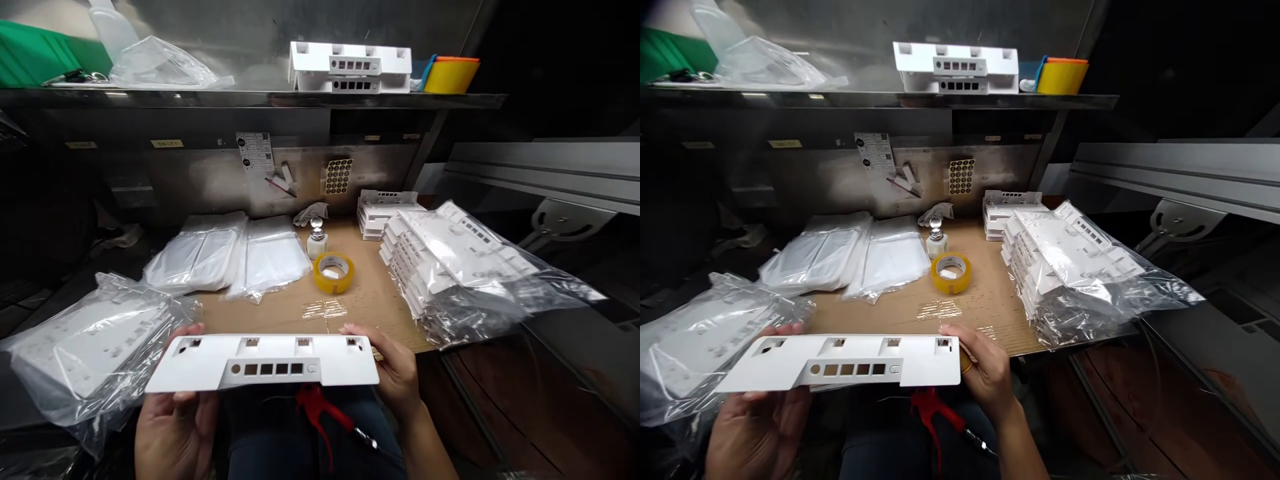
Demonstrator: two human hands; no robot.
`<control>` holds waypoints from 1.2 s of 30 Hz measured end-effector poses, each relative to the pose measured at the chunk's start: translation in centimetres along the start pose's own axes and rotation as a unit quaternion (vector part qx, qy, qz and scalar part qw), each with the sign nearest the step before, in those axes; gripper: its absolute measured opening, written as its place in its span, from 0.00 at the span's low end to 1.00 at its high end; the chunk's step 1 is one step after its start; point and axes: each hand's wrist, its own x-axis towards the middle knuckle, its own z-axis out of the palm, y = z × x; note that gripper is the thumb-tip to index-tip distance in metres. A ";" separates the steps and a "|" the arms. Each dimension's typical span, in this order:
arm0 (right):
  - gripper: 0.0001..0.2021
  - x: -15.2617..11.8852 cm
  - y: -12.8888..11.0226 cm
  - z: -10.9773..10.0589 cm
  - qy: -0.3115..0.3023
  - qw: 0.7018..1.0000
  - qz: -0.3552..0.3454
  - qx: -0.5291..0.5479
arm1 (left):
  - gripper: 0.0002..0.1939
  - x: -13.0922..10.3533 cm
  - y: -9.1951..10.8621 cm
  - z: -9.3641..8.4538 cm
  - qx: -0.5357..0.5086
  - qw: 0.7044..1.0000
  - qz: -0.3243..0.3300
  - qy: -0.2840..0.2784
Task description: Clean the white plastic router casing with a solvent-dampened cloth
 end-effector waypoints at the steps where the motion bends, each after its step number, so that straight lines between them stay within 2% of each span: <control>1: 0.24 -0.1 0.1 -0.1 -0.002 1.000 0.005 0.000 | 0.38 0.0 -0.1 0.1 -0.021 1.000 -0.015 0.003; 3: 0.23 -0.2 0.3 -0.2 -0.004 1.000 0.012 -0.002 | 0.37 -0.2 -0.3 0.2 -0.044 0.999 -0.025 0.002; 9: 0.22 -0.5 0.6 -0.5 -0.010 1.000 0.027 -0.005 | 0.39 -0.6 -0.7 0.3 -0.060 0.998 -0.003 -0.010; 17: 0.19 -0.9 1.2 -0.5 0.010 1.000 0.023 0.004 | 0.38 -0.7 -1.5 -0.2 -0.039 0.998 0.032 -0.038; 20: 0.19 -1.1 1.3 -0.5 0.022 0.999 0.022 0.015 | 0.42 -0.9 -1.3 -0.2 -0.034 0.996 0.061 -0.061; 25: 0.18 -1.3 1.3 -0.4 0.037 0.998 0.034 0.048 | 0.43 -1.7 -0.5 0.6 0.006 0.993 0.107 -0.057; 28: 0.18 -1.4 1.3 -0.4 0.051 0.997 0.025 0.061 | 0.43 -1.7 -0.4 1.0 -0.056 0.991 0.112 -0.054; 30: 0.18 -1.4 1.2 -0.6 0.061 0.996 0.014 0.062 | 0.40 -1.1 -0.7 0.7 -0.155 0.986 0.045 -0.037; 32: 0.18 -1.4 1.1 -0.8 0.061 0.997 0.005 0.057 | 0.38 -0.3 -1.0 -0.3 -0.243 0.964 -0.096 -0.052; 34: 0.20 -0.9 1.1 -1.0 0.024 0.998 -0.021 0.052 | 0.39 0.8 -1.4 -1.6 -0.298 0.917 -0.232 -0.132; 36: 0.20 0.5 1.3 -1.1 -0.051 0.995 -0.062 0.053 | 0.38 1.7 -1.7 -3.0 -0.348 0.855 -0.307 -0.233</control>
